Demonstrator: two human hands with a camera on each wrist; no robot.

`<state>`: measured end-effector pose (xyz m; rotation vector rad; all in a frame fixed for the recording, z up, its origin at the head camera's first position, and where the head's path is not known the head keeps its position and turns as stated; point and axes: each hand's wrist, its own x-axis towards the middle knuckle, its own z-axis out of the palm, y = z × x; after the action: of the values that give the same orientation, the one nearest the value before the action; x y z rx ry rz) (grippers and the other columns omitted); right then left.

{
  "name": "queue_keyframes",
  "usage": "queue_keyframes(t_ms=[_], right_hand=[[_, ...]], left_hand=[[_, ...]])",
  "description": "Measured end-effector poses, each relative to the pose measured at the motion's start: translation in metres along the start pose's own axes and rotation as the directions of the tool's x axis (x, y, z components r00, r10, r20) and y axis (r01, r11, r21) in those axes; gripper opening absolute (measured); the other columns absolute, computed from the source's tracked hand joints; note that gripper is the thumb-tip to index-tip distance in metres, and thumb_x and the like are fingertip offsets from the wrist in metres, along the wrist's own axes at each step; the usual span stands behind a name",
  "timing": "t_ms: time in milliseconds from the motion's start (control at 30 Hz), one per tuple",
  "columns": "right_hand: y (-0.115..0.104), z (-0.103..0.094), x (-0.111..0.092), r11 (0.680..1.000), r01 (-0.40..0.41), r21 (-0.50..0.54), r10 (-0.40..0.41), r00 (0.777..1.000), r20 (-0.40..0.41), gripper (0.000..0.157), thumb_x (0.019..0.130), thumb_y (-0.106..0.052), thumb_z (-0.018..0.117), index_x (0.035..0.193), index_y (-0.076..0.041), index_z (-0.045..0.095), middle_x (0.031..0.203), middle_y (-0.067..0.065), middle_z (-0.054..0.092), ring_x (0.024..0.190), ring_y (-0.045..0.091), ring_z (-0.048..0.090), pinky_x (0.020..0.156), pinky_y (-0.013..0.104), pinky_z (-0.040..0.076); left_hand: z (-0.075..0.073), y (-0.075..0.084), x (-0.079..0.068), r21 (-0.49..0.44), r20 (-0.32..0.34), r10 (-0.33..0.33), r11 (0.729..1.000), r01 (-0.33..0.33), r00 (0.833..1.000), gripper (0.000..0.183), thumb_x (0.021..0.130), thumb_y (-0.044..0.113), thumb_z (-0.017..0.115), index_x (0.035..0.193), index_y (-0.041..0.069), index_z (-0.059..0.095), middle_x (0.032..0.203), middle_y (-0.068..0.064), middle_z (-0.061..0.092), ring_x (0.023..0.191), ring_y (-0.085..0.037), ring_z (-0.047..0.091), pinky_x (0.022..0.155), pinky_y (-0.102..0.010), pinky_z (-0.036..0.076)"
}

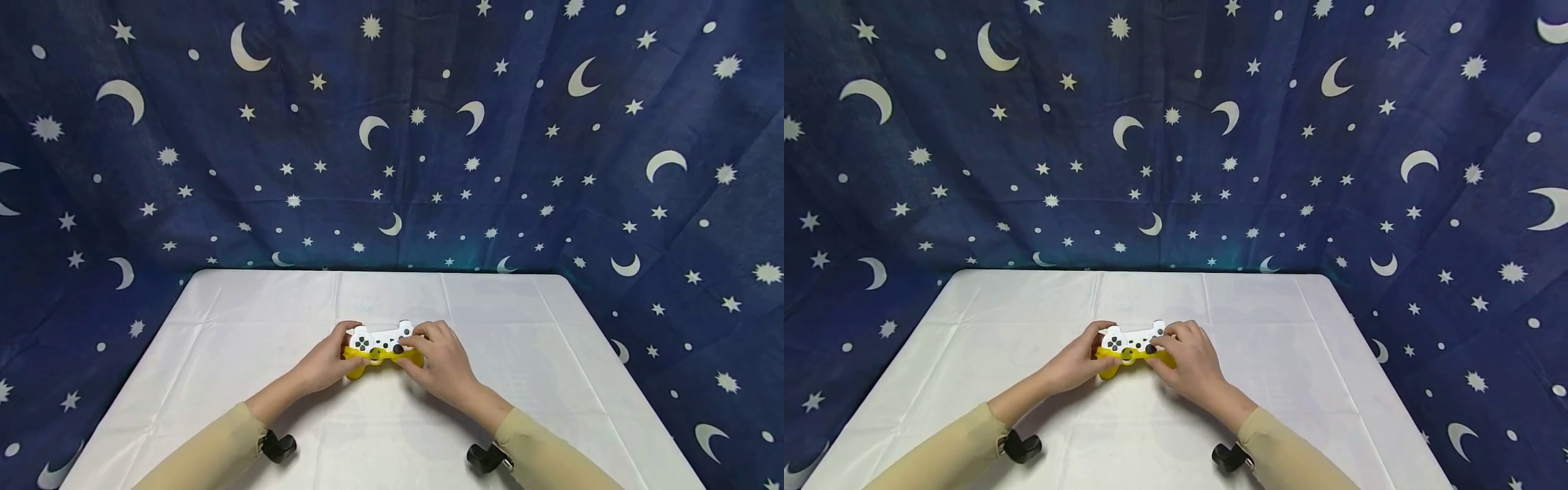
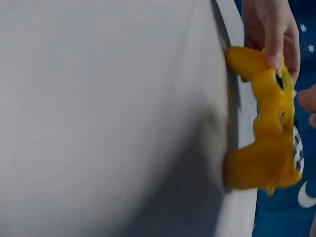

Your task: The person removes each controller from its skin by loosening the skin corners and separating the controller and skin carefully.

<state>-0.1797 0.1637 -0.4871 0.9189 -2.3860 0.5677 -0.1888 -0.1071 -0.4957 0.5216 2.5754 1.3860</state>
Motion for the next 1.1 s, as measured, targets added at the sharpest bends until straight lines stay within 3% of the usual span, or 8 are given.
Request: queue_keyframes(t_ms=[200,400,533,700,933,1100], right_hand=[[-0.013,0.011,0.017,0.997,0.038,-0.063,-0.032,0.995,0.092,0.019,0.081,-0.031,0.086,0.096,-0.023,0.080,0.105,-0.004,0.060,0.097,0.019,0.051,0.082,0.038,0.043],[-0.016,0.018,0.023,0.995,0.074,-0.072,-0.068,0.994,0.083,0.008,0.082,-0.023,0.084,0.083,-0.025,0.077,0.102,-0.007,0.059,0.097,0.018,0.052,0.080,0.036,0.042],[-0.014,0.019,0.022,0.993,0.111,-0.037,-0.107,0.989,0.099,0.006,0.083,-0.021,0.080,0.083,-0.025,0.076,0.103,-0.006,0.059,0.098,0.018,0.051,0.081,0.037,0.042],[-0.012,0.020,0.015,0.985,0.170,-0.016,-0.168,0.982,0.084,0.007,0.081,-0.023,0.084,0.084,-0.025,0.078,0.099,-0.005,0.058,0.094,0.017,0.049,0.078,0.036,0.041],[-0.011,0.024,0.009,0.955,0.273,-0.120,-0.273,0.962,0.012,0.013,0.078,-0.023,0.089,0.080,-0.026,0.077,0.092,-0.005,0.056,0.087,0.017,0.050,0.070,0.032,0.040],[-0.009,0.023,0.009,0.941,0.320,-0.108,-0.318,0.947,0.037,0.007,0.083,-0.025,0.085,0.082,-0.027,0.078,0.092,-0.004,0.056,0.086,0.017,0.050,0.068,0.031,0.038]], left_hand=[[0.001,-0.001,0.000,-0.005,0.014,-0.008,1.000,0.008,1.000,0.071,0.093,0.024,0.076,0.151,0.013,0.037,0.109,-0.003,0.061,0.088,-0.013,0.060,0.079,-0.033,0.049],[0.003,-0.001,0.000,0.002,0.016,0.001,1.000,-0.001,1.000,0.071,0.095,0.025,0.075,0.152,0.012,0.036,0.115,-0.005,0.062,0.094,-0.014,0.060,0.084,-0.036,0.050],[0.003,-0.003,-0.002,0.043,-0.007,0.016,0.999,-0.016,1.000,0.072,0.096,0.024,0.074,0.155,0.010,0.034,0.122,-0.006,0.063,0.102,-0.013,0.060,0.091,-0.039,0.049],[0.003,-0.005,-0.002,0.072,-0.010,0.034,0.997,-0.033,0.999,0.074,0.098,0.022,0.072,0.158,0.009,0.030,0.125,-0.007,0.063,0.104,-0.013,0.060,0.093,-0.041,0.048],[-0.003,0.000,0.000,0.096,0.035,0.023,0.995,-0.027,0.999,0.078,0.096,0.021,0.073,0.158,0.007,0.029,0.125,-0.007,0.063,0.103,-0.015,0.061,0.094,-0.041,0.048],[-0.005,0.004,0.000,0.108,0.052,0.014,0.994,-0.019,0.999,0.080,0.095,0.019,0.074,0.160,0.008,0.028,0.130,-0.009,0.061,0.106,-0.016,0.059,0.097,-0.043,0.046]])
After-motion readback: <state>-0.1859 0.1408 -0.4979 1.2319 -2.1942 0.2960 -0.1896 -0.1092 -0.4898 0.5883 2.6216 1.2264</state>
